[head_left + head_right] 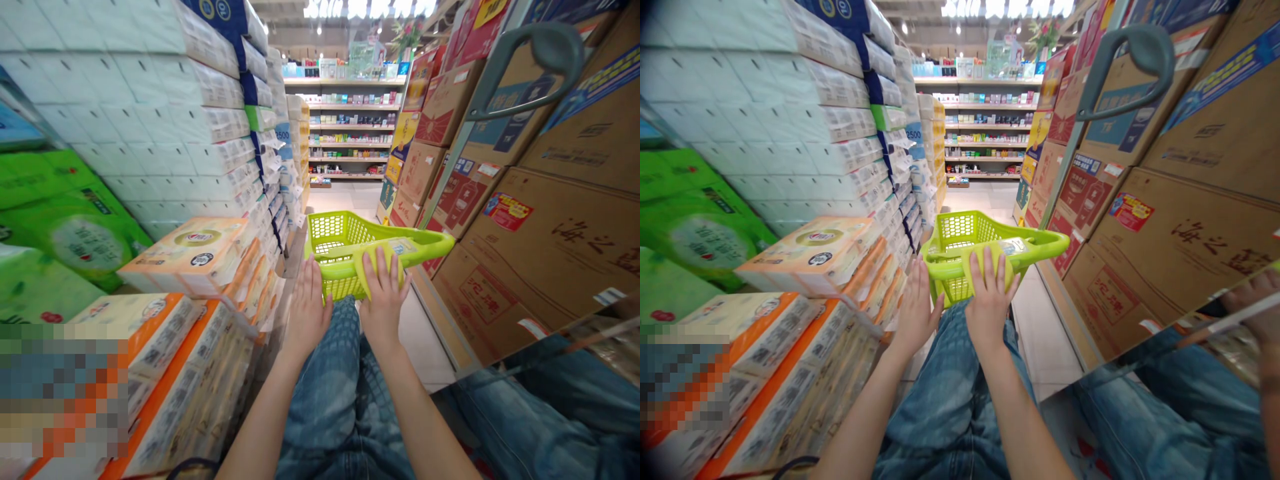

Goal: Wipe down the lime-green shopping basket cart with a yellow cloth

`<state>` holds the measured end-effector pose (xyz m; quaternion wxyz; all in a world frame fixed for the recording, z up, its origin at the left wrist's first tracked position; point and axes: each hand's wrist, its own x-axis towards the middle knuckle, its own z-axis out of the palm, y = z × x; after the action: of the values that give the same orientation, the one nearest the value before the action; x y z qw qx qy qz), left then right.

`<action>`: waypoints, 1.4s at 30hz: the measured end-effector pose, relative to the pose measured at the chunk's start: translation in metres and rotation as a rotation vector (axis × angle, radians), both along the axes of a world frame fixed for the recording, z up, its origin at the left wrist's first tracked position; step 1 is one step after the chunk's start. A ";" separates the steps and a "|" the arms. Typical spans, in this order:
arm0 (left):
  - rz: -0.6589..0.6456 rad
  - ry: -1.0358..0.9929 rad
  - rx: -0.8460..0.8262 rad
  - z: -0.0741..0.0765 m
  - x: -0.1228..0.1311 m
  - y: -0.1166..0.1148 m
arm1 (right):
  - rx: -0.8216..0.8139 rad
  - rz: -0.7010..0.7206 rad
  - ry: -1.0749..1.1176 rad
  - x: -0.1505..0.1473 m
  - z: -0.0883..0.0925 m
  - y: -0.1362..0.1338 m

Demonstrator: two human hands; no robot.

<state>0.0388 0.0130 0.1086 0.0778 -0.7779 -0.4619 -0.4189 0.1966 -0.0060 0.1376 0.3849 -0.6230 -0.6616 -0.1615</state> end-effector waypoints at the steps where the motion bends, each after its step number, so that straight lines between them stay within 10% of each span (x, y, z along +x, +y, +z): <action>1: 0.001 0.000 -0.003 0.000 0.000 0.000 | -0.031 0.021 -0.008 -0.006 0.006 -0.002; 7: -0.025 -0.013 -0.031 0.001 0.000 -0.002 | -0.097 0.192 -0.031 -0.045 0.023 -0.010; 15: -0.028 -0.009 -0.021 0.003 0.000 -0.003 | -0.081 0.151 -0.027 -0.011 0.034 0.002; 24: -0.021 -0.035 -0.013 0.002 0.001 -0.004 | -0.090 0.205 -0.033 -0.039 0.029 -0.003; 42: 0.149 0.084 0.004 0.013 0.005 -0.013 | 0.144 -0.112 0.088 0.109 -0.013 0.039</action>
<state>0.0440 0.0003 0.1219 0.1297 -0.7581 -0.5139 -0.3799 0.3055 0.0335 0.1244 0.4479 -0.6362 -0.5947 -0.2026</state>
